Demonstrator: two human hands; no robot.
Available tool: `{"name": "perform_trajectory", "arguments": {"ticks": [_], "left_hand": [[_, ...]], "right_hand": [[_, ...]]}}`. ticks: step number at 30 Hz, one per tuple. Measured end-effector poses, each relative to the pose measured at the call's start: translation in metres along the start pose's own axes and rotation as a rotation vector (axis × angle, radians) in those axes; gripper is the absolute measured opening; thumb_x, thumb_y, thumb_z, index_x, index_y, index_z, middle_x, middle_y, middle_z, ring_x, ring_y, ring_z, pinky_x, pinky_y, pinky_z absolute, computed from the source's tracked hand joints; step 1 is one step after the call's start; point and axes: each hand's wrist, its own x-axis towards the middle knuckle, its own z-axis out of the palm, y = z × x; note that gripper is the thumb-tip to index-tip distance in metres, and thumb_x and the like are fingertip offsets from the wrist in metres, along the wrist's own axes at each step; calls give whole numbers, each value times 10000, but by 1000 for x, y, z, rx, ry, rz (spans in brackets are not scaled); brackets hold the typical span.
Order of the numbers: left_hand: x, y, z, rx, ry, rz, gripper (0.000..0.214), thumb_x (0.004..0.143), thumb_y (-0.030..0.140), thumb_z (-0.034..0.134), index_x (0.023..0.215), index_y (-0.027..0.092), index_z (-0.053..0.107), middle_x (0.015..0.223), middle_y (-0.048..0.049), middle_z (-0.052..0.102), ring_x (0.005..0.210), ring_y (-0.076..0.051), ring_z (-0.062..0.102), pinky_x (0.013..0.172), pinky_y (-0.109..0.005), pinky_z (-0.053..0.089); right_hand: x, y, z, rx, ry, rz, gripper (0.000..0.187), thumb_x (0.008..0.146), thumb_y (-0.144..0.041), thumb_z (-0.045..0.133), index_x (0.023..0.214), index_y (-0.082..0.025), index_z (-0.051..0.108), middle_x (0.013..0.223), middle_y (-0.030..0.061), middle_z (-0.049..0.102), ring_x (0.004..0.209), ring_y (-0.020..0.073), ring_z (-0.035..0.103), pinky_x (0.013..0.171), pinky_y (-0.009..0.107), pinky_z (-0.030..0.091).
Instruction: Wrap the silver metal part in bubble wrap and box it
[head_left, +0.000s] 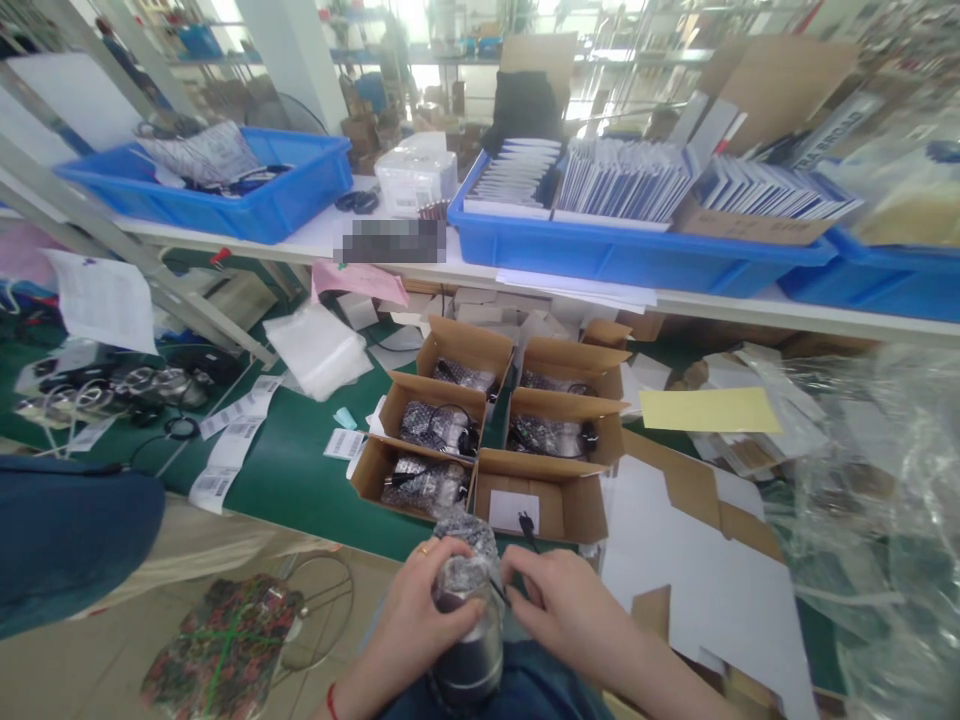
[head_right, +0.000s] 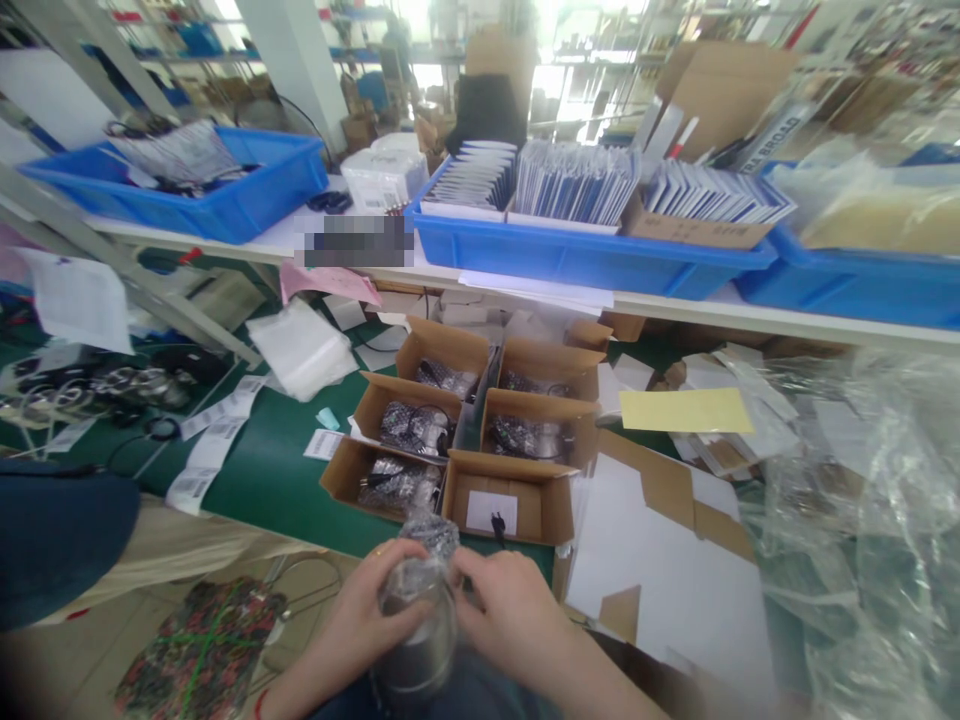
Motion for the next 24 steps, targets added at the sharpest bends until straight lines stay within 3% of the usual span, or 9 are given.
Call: {"name": "perform_trajectory", "arguments": {"ticks": [3, 7, 15, 21, 24], "left_hand": [[1, 0, 3, 7, 8, 7, 328, 670, 199, 629, 998, 222, 638, 1037, -43, 666, 1011, -254, 594, 922, -377, 457], [1, 7, 5, 30, -13, 7, 270, 679, 222, 612, 949, 216, 632, 969, -46, 656, 968, -256, 590, 876, -375, 458], [1, 13, 8, 5, -5, -60, 420, 660, 239, 614, 1075, 199, 565, 1040, -63, 640, 989, -255, 594, 904, -385, 457], [1, 9, 11, 24, -4, -63, 366, 660, 255, 620, 1009, 208, 519, 986, -41, 616, 938, -238, 583, 851, -355, 442], [1, 14, 10, 52, -21, -74, 320, 655, 254, 613, 954, 208, 510, 932, -32, 605, 902, -235, 573, 815, -345, 427]], "right_hand": [[3, -4, -1, -202, -33, 63, 147, 922, -237, 591, 1060, -242, 642, 843, 25, 766, 772, 231, 717, 602, 273, 350], [14, -8, 0, -410, -80, 59, 152, 936, -225, 555, 1061, -203, 640, 882, 81, 777, 789, 291, 746, 580, 302, 411], [18, -6, -11, -435, -132, -65, 230, 964, -183, 494, 859, -161, 697, 877, 95, 768, 790, 261, 741, 579, 311, 393], [14, 5, -24, -416, -115, -279, 164, 959, -186, 540, 1095, -236, 615, 863, 0, 749, 707, 187, 699, 511, 319, 223], [18, 9, -24, -469, -134, -371, 82, 943, -175, 566, 967, -229, 623, 827, -7, 729, 671, 187, 685, 495, 329, 182]]}}
